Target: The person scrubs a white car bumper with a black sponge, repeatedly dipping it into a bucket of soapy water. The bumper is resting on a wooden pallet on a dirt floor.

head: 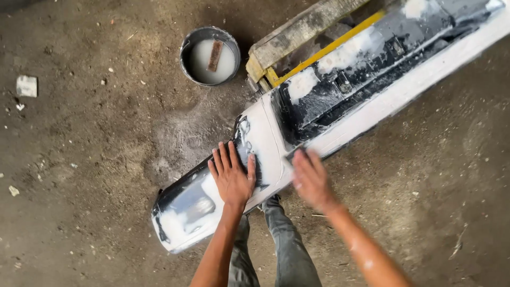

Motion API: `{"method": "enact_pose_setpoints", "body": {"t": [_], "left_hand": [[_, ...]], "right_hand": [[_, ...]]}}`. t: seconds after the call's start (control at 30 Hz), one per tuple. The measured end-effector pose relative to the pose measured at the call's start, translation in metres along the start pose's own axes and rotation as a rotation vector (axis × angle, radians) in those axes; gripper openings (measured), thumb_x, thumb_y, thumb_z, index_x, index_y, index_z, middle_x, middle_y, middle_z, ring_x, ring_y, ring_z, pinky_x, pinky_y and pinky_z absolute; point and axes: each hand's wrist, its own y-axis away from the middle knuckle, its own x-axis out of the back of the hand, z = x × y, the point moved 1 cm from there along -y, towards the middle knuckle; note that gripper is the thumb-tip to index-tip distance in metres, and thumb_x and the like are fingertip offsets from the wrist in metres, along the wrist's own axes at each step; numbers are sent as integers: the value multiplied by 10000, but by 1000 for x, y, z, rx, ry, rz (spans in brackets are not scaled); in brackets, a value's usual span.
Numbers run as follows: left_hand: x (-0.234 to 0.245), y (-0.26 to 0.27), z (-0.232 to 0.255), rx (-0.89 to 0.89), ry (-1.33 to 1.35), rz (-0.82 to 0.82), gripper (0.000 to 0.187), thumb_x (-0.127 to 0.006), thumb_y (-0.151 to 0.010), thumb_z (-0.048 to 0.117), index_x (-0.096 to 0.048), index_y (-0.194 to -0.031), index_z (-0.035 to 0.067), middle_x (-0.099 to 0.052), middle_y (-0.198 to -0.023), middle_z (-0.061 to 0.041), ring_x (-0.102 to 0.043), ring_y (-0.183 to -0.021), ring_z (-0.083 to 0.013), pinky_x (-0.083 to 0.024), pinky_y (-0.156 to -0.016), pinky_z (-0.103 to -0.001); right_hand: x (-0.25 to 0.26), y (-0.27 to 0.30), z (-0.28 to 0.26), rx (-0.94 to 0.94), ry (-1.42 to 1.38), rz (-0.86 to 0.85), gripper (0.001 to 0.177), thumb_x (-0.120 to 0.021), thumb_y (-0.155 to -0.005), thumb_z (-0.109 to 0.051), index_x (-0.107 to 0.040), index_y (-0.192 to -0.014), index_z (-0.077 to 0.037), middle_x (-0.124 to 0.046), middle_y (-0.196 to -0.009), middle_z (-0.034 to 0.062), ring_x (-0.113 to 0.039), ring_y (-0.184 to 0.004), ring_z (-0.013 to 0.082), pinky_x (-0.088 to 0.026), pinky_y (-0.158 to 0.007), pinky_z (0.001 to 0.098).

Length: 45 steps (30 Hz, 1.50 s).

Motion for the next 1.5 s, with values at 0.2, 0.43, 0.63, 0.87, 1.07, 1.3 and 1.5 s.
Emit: {"method": "enact_pose_setpoints", "body": {"t": [0.2, 0.43, 0.63, 0.87, 1.07, 1.3, 1.5], "left_hand": [[-4, 2, -1, -23, -27, 42, 797, -297, -1028, 599, -297, -1598, 42, -251, -1669, -212, -162, -1551, -389, -40, -1248, -533], [-6, 5, -4, -49, -2, 60, 770, -354, -1026, 566, -323, -1586, 40, -277, -1658, -203, -185, -1540, -393, -67, -1238, -526], [-5, 7, -3, -25, -19, 105, 750, -388, -1024, 545, -346, -1580, 45, -309, -1653, -205, -209, -1545, -397, -81, -1251, -526], [-3, 1, 0, -25, -11, 99, 753, -392, -1020, 543, -350, -1582, 44, -321, -1645, -202, -226, -1538, -394, -90, -1247, -532], [-10, 0, -5, -28, -82, 86, 744, -366, -1030, 543, -344, -1580, 41, -313, -1639, -204, -220, -1533, -391, -86, -1238, -526], [-10, 2, -4, -15, 46, 95, 670, -305, -1063, 501, -372, -1584, 85, -341, -1656, -167, -235, -1555, -364, -86, -1267, -507], [-6, 9, 0, 1, -1, 110, 655, -338, -1063, 491, -394, -1572, 81, -365, -1638, -178, -260, -1538, -370, -103, -1261, -502]], "right_hand": [[15, -34, 125, -867, -5, -100, 336, -453, -1178, -212, -512, -1393, 40, -482, -1481, 233, -555, -1302, 349, -500, -1089, 428], [6, -14, -1, -607, -557, 12, 528, -426, -1096, -107, -334, -1609, -19, -426, -1531, 218, -649, -994, 183, -595, -833, 252], [67, -93, 76, -1126, -313, -49, 520, -456, -1019, -56, -392, -1534, -21, -304, -1626, 195, -411, -1438, 294, -451, -1097, 399], [-1, -17, -22, -383, -250, 3, 392, -429, -1116, -142, -506, -1491, -60, -562, -1497, 155, -487, -1442, 332, -409, -1213, 455], [55, -80, 103, -1485, -1197, 536, 573, -581, -1065, -325, -468, -1572, -82, -517, -1442, 274, -419, -1203, 336, -382, -947, 417], [24, -22, -41, -370, -651, 67, 371, -553, -1063, -13, -548, -1433, -44, -561, -1180, 72, -579, -1148, 198, -563, -1015, 394], [29, -29, 78, -944, -397, 148, 485, -496, -1073, -123, -458, -1549, -36, -453, -1537, 145, -521, -1373, 265, -534, -1095, 351]]}}
